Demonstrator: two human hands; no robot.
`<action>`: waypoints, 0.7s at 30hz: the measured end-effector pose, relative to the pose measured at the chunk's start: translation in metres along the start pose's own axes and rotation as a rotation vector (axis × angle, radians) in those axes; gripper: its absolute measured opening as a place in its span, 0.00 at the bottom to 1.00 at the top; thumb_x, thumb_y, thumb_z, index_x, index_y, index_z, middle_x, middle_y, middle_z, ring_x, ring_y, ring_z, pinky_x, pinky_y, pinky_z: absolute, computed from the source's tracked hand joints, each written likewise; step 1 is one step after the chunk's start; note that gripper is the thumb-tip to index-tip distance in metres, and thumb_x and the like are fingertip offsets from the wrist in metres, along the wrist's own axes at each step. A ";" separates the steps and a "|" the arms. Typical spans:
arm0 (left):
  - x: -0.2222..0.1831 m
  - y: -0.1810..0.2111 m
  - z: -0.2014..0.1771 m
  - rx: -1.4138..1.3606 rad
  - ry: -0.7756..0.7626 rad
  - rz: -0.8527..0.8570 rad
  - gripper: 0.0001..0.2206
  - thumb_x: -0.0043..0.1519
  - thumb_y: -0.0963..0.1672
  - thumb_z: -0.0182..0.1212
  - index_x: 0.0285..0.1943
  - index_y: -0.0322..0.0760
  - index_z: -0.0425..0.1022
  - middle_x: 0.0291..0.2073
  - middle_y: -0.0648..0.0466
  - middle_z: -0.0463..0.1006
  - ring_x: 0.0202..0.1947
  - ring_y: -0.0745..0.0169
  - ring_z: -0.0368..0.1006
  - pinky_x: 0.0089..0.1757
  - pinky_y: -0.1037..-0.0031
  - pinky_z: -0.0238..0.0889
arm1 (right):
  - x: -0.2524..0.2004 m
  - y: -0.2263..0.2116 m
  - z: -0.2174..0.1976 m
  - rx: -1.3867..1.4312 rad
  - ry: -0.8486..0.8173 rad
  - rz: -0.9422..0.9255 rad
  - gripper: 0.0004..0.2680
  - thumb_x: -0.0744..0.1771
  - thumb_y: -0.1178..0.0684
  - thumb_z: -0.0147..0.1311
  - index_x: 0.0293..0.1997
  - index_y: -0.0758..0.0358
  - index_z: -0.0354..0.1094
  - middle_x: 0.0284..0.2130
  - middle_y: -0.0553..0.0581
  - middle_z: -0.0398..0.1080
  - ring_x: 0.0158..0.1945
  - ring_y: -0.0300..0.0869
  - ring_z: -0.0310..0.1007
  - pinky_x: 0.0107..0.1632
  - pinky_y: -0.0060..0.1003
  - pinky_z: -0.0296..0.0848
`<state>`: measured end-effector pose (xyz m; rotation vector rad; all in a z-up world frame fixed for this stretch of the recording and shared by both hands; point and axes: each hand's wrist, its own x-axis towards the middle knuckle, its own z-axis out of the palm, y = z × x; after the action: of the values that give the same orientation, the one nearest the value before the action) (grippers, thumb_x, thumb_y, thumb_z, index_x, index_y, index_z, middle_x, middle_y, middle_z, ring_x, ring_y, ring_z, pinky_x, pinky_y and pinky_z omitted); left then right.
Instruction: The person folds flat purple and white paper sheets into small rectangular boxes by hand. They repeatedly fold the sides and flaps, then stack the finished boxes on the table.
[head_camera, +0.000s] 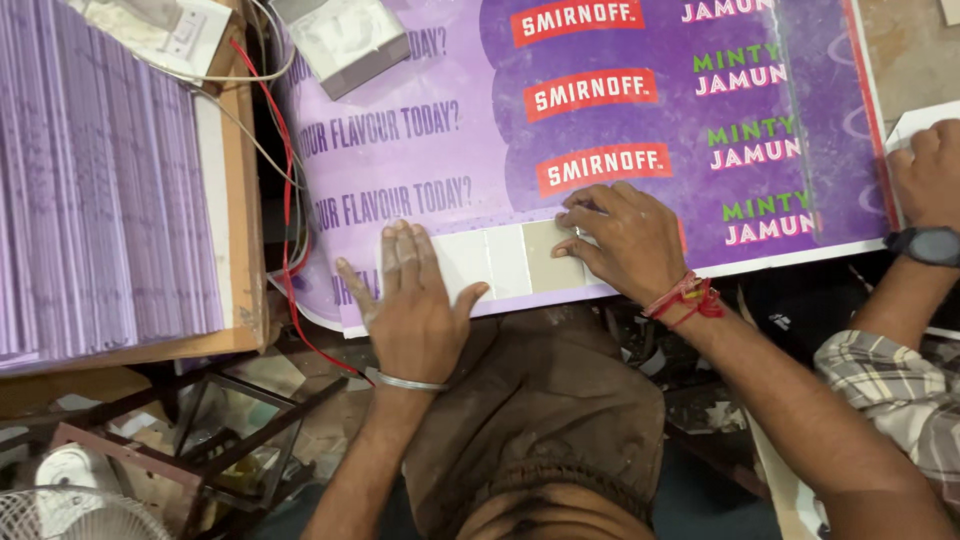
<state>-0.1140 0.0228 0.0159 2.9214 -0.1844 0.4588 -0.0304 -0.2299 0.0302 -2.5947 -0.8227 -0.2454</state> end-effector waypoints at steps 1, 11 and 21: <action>-0.001 -0.003 -0.002 0.008 -0.009 -0.006 0.41 0.62 0.59 0.59 0.69 0.17 0.64 0.66 0.33 0.68 0.72 0.40 0.59 0.66 0.32 0.31 | 0.000 -0.003 -0.001 -0.017 -0.004 0.013 0.13 0.60 0.42 0.67 0.41 0.56 0.77 0.41 0.47 0.75 0.43 0.43 0.73 0.44 0.41 0.72; -0.027 0.049 0.003 -0.361 -0.134 0.080 0.32 0.63 0.56 0.58 0.68 0.29 0.67 0.68 0.37 0.65 0.72 0.38 0.55 0.66 0.37 0.35 | -0.011 -0.001 -0.013 -0.126 -0.172 0.267 0.11 0.64 0.39 0.60 0.44 0.48 0.78 0.29 0.48 0.74 0.30 0.40 0.74 0.32 0.40 0.67; 0.053 -0.005 0.046 -0.742 0.029 0.013 0.17 0.62 0.37 0.67 0.59 0.39 0.74 0.53 0.47 0.81 0.55 0.47 0.77 0.56 0.63 0.71 | -0.013 0.001 0.011 0.315 -0.108 0.280 0.09 0.66 0.42 0.60 0.36 0.55 0.77 0.28 0.52 0.77 0.25 0.42 0.74 0.28 0.39 0.69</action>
<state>-0.0502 0.0136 -0.0113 2.1868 -0.2944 0.3366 -0.0404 -0.2327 0.0165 -2.3988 -0.4778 0.0998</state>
